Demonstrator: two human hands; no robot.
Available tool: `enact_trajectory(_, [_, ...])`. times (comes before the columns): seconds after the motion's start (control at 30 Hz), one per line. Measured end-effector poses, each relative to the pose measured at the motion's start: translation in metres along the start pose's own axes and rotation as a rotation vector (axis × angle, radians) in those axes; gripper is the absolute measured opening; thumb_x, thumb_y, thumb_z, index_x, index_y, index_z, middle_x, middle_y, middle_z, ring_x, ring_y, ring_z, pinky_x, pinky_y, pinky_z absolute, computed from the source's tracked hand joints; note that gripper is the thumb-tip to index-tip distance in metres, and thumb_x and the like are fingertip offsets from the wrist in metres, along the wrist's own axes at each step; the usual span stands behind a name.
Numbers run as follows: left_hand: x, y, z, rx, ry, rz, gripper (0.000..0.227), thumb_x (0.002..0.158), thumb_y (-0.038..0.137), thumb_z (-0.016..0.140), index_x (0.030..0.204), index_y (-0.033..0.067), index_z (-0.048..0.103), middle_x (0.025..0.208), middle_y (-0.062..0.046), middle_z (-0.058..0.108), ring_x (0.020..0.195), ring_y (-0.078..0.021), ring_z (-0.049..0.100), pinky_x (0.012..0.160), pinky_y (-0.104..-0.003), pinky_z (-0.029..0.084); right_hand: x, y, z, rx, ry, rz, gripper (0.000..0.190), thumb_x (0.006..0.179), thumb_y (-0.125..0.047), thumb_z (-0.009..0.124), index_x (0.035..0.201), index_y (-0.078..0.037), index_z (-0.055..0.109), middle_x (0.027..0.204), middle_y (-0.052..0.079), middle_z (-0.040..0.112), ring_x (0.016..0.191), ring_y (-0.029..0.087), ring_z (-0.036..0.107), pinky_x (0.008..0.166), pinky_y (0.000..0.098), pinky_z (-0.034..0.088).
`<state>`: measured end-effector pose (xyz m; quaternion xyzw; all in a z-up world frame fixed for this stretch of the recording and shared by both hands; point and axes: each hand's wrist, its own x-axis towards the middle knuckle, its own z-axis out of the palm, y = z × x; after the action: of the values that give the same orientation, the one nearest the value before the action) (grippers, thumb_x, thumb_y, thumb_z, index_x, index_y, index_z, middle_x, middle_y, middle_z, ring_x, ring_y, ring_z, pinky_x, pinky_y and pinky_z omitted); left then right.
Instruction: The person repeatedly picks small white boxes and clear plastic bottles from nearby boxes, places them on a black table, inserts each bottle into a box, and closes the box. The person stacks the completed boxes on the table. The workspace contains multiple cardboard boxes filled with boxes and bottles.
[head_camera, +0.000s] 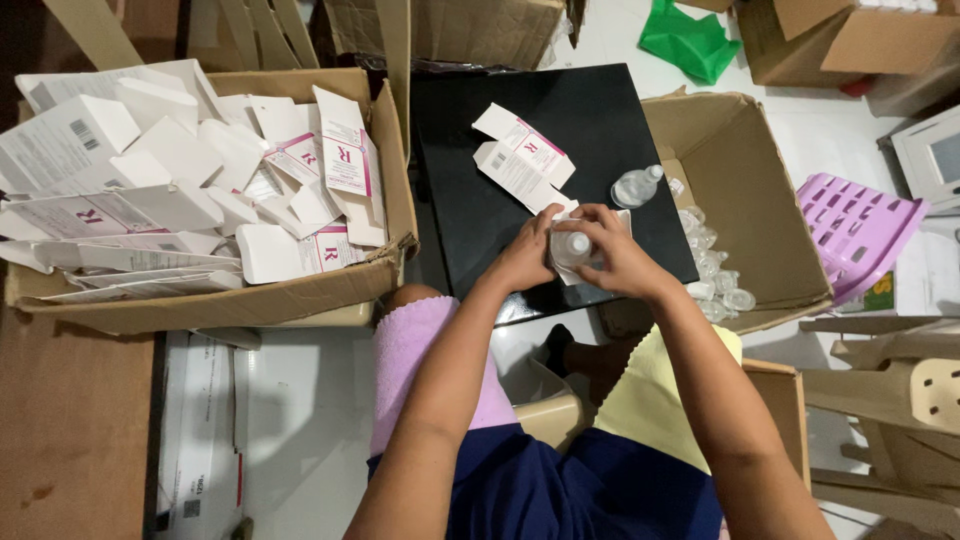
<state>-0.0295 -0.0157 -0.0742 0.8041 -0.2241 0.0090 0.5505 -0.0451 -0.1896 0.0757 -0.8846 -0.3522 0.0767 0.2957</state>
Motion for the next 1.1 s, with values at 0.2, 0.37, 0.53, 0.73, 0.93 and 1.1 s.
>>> enact_trajectory(0.2, [0.000, 0.002, 0.001, -0.002, -0.006, 0.005, 0.110, 0.066, 0.007, 0.086, 0.154, 0.0135, 0.020, 0.150, -0.021, 0.044, 0.142, -0.0435, 0.040, 0.114, -0.047, 0.039, -0.002, -0.008, 0.007, -0.103, 0.104, 0.074, 0.065, 0.073, -0.017, 0.087, 0.133, -0.012, 0.061, 0.132, 0.014, 0.057, 0.124, 0.036, 0.057, 0.103, 0.0451, 0.049])
enact_trajectory(0.37, [-0.002, 0.006, -0.005, -0.003, -0.028, -0.040, 0.111, 0.066, 0.004, 0.082, 0.158, 0.0130, 0.020, 0.148, -0.023, 0.046, 0.144, -0.0430, 0.041, 0.117, -0.046, 0.040, 0.007, -0.008, 0.009, -0.252, 0.131, -0.030, 0.063, 0.067, -0.012, 0.086, 0.126, -0.006, 0.063, 0.126, 0.017, 0.064, 0.118, 0.041, 0.060, 0.099, 0.0472, 0.049])
enact_trajectory(0.53, [0.000, 0.009, -0.005, 0.014, -0.010, -0.028, 0.113, 0.061, 0.003, 0.084, 0.153, 0.0105, 0.019, 0.151, -0.024, 0.042, 0.143, -0.0437, 0.038, 0.115, -0.046, 0.038, 0.015, 0.011, 0.019, -0.341, 0.081, 0.054, 0.058, 0.064, -0.010, 0.084, 0.119, -0.005, 0.067, 0.112, 0.018, 0.067, 0.106, 0.037, 0.063, 0.090, 0.0440, 0.053])
enact_trajectory(0.73, [-0.002, 0.005, -0.005, 0.000, 0.003, -0.008, 0.113, 0.062, 0.001, 0.082, 0.155, 0.0109, 0.018, 0.152, -0.023, 0.042, 0.145, -0.0434, 0.036, 0.117, -0.045, 0.038, 0.032, 0.030, 0.041, -0.574, 0.035, 0.062, 0.031, 0.075, -0.015, 0.080, 0.102, -0.006, 0.067, 0.092, 0.011, 0.073, 0.095, 0.033, 0.069, 0.083, 0.0446, 0.055])
enact_trajectory(0.93, [0.000, 0.003, -0.003, 0.004, -0.018, -0.051, 0.115, 0.062, 0.000, 0.081, 0.156, 0.0121, 0.016, 0.151, -0.023, 0.041, 0.145, -0.0449, 0.035, 0.117, -0.046, 0.037, 0.031, 0.021, 0.021, -0.445, -0.027, 0.122, 0.041, 0.073, -0.020, 0.081, 0.111, -0.009, 0.072, 0.096, 0.017, 0.073, 0.093, 0.036, 0.069, 0.080, 0.0468, 0.055])
enact_trajectory(1.1, [0.003, -0.001, -0.003, 0.003, -0.009, -0.060, 0.117, 0.062, 0.001, 0.083, 0.155, 0.0120, 0.014, 0.152, -0.025, 0.039, 0.144, -0.0455, 0.036, 0.118, -0.046, 0.036, 0.031, 0.015, 0.017, -0.469, -0.031, 0.146, 0.044, 0.076, -0.011, 0.070, 0.119, -0.017, 0.073, 0.100, 0.014, 0.076, 0.092, 0.035, 0.072, 0.078, 0.0468, 0.056])
